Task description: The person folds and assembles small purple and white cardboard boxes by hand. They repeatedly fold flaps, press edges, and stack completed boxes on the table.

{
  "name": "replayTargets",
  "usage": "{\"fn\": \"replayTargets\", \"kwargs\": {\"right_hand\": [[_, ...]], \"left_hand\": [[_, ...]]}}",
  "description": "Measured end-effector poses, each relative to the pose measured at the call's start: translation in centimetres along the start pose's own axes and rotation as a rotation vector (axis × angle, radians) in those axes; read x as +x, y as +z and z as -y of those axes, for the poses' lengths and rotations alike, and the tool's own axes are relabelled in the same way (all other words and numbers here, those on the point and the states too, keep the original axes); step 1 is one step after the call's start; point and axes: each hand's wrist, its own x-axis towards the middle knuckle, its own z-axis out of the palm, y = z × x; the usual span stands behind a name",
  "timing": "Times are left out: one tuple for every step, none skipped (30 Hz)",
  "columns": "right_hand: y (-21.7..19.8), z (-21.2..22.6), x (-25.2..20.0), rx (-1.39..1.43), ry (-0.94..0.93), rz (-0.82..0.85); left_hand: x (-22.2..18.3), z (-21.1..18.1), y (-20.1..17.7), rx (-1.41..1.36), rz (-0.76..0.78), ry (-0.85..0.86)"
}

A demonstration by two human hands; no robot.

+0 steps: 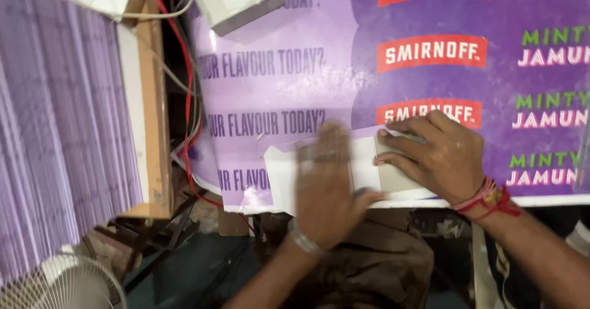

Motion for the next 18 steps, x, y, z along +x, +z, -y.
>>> {"fn": "replayTargets", "kwargs": {"right_hand": [[-0.3,-0.3,0.0,0.014,-0.022,-0.032],[-0.3,-0.1,-0.2,0.010,0.003,-0.098],[-0.1,-0.5,0.1,0.014,0.005,-0.125],[-0.1,-0.7,-0.3,0.026,0.012,-0.116],[-0.1,-0.3,-1.1,0.037,0.019,-0.107],[-0.3,-0.8,-0.9,0.012,0.003,-0.089],[-0.4,-1.1,-0.6,-0.015,-0.014,-0.070],[-0.4,-1.0,-0.7,-0.035,-0.016,-0.058],[-0.6,-1.2,-0.7,-0.028,-0.007,-0.023],[-0.6,-1.1,-0.8,-0.019,0.026,-0.005],[-0.9,-1.1,-0.8,-0.009,0.060,0.014],[-1.1,-1.0,-0.5,0.004,0.056,0.048],[-1.4,-1.1,-0.1,0.017,0.054,0.082],[-1.6,-1.0,-0.1,0.039,0.060,0.119],[-1.7,-1.5,0.4,0.018,0.104,0.189],[-1.4,-1.6,0.1,0.024,0.153,0.294],[-1.0,-1.4,-0.6,0.030,0.200,0.398],[-0.8,-1.5,-1.0,0.045,0.224,0.434]], "left_hand": [[-0.9,0.6,-0.4,0.009,-0.050,-0.034],[-0.8,1.3,-0.6,0.118,-0.062,-0.096],[-0.6,1.7,-0.8,0.226,-0.079,-0.159],[-1.3,1.2,-0.8,0.315,-0.075,-0.242],[-1.6,0.1,-0.3,0.210,-0.054,-0.124],[-0.7,-2.0,1.3,0.097,-0.087,-0.033],[0.0,-3.4,2.0,-0.012,-0.121,0.063],[0.2,-4.0,2.2,-0.029,-0.125,0.073],[0.4,-4.5,2.3,-0.047,-0.129,0.083],[0.4,-4.5,2.1,-0.055,-0.119,0.117],[-0.1,-4.3,1.8,-0.073,-0.137,0.131],[-1.1,-3.7,1.2,-0.088,-0.159,0.144],[-2.1,-3.2,0.8,-0.104,-0.181,0.157],[-3.7,-2.8,0.5,-0.153,-0.228,0.131],[-5.2,-2.4,0.3,-0.204,-0.274,0.106],[-7.3,-2.5,0.3,-0.356,-0.254,-0.060],[-8.9,-2.3,0.3,-0.502,-0.233,-0.232],[-9.6,-2.4,0.6,-0.652,-0.243,-0.405]]}}
